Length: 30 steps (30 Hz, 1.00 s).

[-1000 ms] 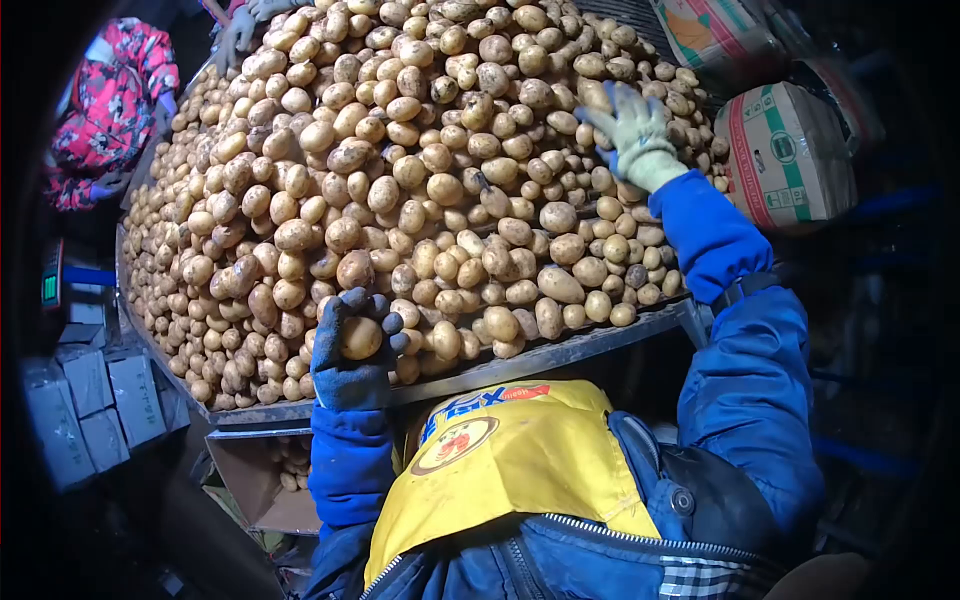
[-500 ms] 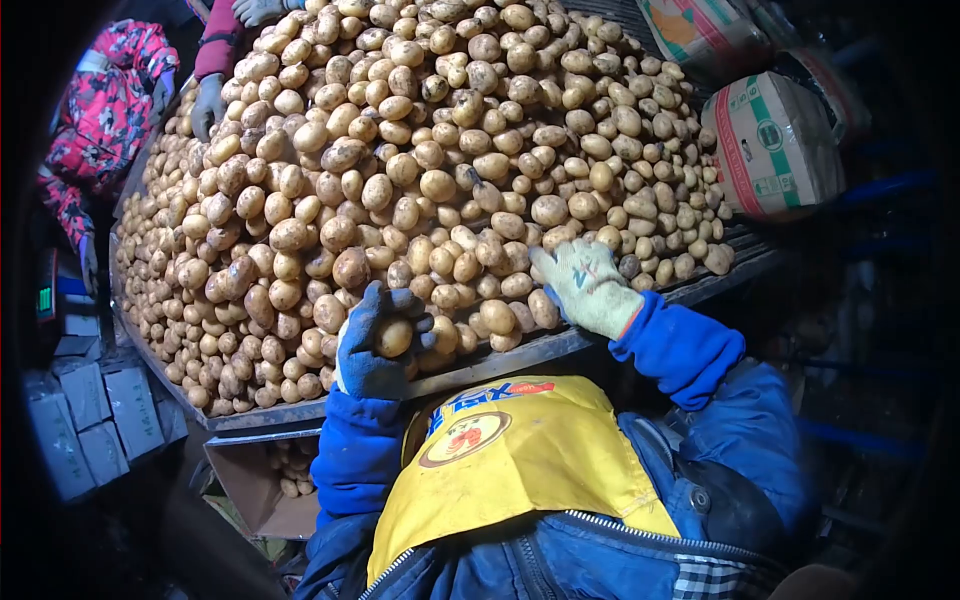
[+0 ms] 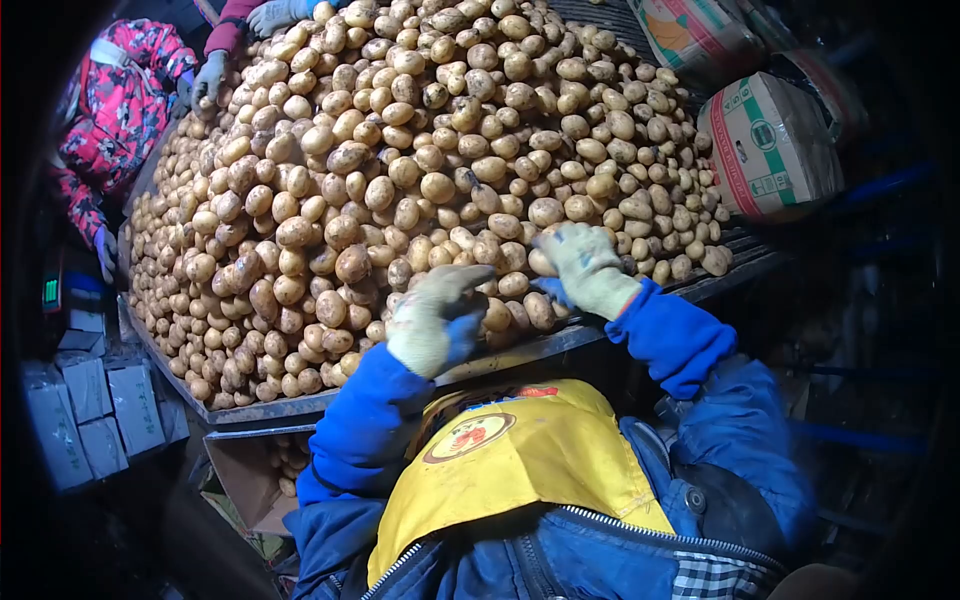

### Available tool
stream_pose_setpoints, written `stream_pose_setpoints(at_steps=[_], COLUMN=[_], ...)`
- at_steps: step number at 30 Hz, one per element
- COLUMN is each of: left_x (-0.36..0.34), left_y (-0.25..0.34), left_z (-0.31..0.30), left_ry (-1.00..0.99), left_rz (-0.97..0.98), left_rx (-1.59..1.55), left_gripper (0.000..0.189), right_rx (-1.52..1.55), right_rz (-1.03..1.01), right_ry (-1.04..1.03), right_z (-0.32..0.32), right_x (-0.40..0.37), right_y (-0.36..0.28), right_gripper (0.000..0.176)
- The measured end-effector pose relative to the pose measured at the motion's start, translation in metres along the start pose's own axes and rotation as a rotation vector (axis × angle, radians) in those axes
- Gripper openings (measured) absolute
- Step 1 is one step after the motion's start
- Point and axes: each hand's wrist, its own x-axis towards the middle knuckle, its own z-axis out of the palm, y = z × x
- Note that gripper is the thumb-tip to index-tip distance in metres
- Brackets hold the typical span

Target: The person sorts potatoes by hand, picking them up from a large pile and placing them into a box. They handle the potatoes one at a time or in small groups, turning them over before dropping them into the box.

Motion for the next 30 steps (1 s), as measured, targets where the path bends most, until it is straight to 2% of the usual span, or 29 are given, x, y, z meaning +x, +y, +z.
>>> stream_pose_setpoints(at_steps=[1,3,5,6,7,9,10,11,12,13,14,15,16,17,18,19,21,22,23,24,25,26,27,29,30], left_x=[0.012,0.027,0.044,0.047,0.054,0.071,0.080,0.089,0.094,0.104,0.104,0.105,0.102,0.097,0.092,0.085,0.079,0.076,0.080,0.084,0.081,0.079,0.082,0.079,0.080], left_y=[0.014,0.023,0.018,0.006,0.010,0.015,0.021,0.031,0.017,0.023,0.007,-0.007,-0.001,0.011,0.019,0.019,0.019,-0.003,-0.002,-0.003,-0.005,-0.008,-0.010,-0.016,-0.020], left_z=[-0.001,0.016,0.038,0.053,0.053,0.047,0.040,0.026,0.018,0.002,-0.004,-0.004,-0.004,-0.001,0.005,0.019,0.053,0.070,0.075,0.074,0.072,0.066,0.062,0.071,0.077], left_ry=[-0.035,-0.151,-0.317,-0.318,-0.319,-0.505,-0.578,-0.558,-0.446,-0.450,-0.270,-0.087,-0.087,-0.095,-0.106,-0.188,-0.462,-0.408,-0.352,-0.474,-0.480,-0.444,-0.402,-0.392,-0.379], left_rz=[0.236,0.291,0.314,0.318,0.329,0.065,-0.038,-0.078,-0.071,-0.177,-0.080,0.015,0.010,0.085,0.161,0.183,0.005,-0.011,-0.022,-0.055,-0.058,-0.065,-0.067,-0.084,-0.099], left_rx=[0.274,0.557,0.855,0.993,0.993,1.007,1.105,1.120,1.175,1.131,1.114,1.086,1.087,1.094,1.098,1.050,1.095,1.076,1.058,1.090,1.086,1.040,0.999,1.021,1.044], left_gripper=[0.037,0.038,0.046,0.051,0.051,0.052,0.052,0.047,0.041,0.036,0.036,0.037,0.037,0.036,0.035,0.029,0.042,0.045,0.047,0.057,0.057,0.061,0.065,0.064,0.063], right_rx=[0.069,0.319,1.096,1.461,1.760,2.084,2.136,2.143,1.810,1.475,1.584,1.354,0.934,0.514,0.264,0.086,-0.028,-0.164,-0.168,-0.112,-0.054,-0.010,0.040,0.314,0.286], right_rz=[0.110,0.159,0.246,0.263,0.257,0.237,0.307,0.317,0.284,0.247,0.354,0.500,0.449,0.385,0.137,0.052,0.131,0.176,0.173,0.080,-0.014,-0.051,-0.084,-0.095,-0.065], right_ry=[0.022,0.305,0.273,0.303,0.296,0.428,0.488,0.494,0.458,0.418,0.277,0.208,0.076,-0.047,0.165,0.118,-0.002,-0.014,-0.013,0.052,0.108,0.008,-0.108,-0.142,-0.076], right_z=[-0.015,-0.021,-0.044,-0.042,-0.046,-0.048,-0.042,-0.030,-0.017,-0.011,-0.022,-0.004,-0.031,-0.058,-0.013,-0.015,0.025,0.029,0.027,0.026,0.026,0.006,-0.007,-0.018,-0.022], right_x=[-0.004,-0.019,-0.035,-0.046,-0.053,-0.067,-0.067,-0.066,-0.062,-0.059,-0.050,-0.040,-0.034,-0.034,-0.039,-0.043,-0.033,-0.029,-0.027,-0.028,-0.031,-0.033,-0.033,-0.035,-0.028], right_y=[0.003,0.034,0.057,0.071,0.075,0.069,0.070,0.074,0.081,0.087,0.077,0.072,0.050,0.033,0.041,0.032,0.027,0.019,0.023,0.030,0.034,0.033,0.035,0.040,0.042], right_gripper=[0.053,0.056,0.057,0.054,0.053,0.053,0.045,0.045,0.040,0.035,0.029,0.032,0.035,0.039,0.043,0.039,0.031,0.025,0.025,0.028,0.031,0.037,0.051,0.054,0.052])
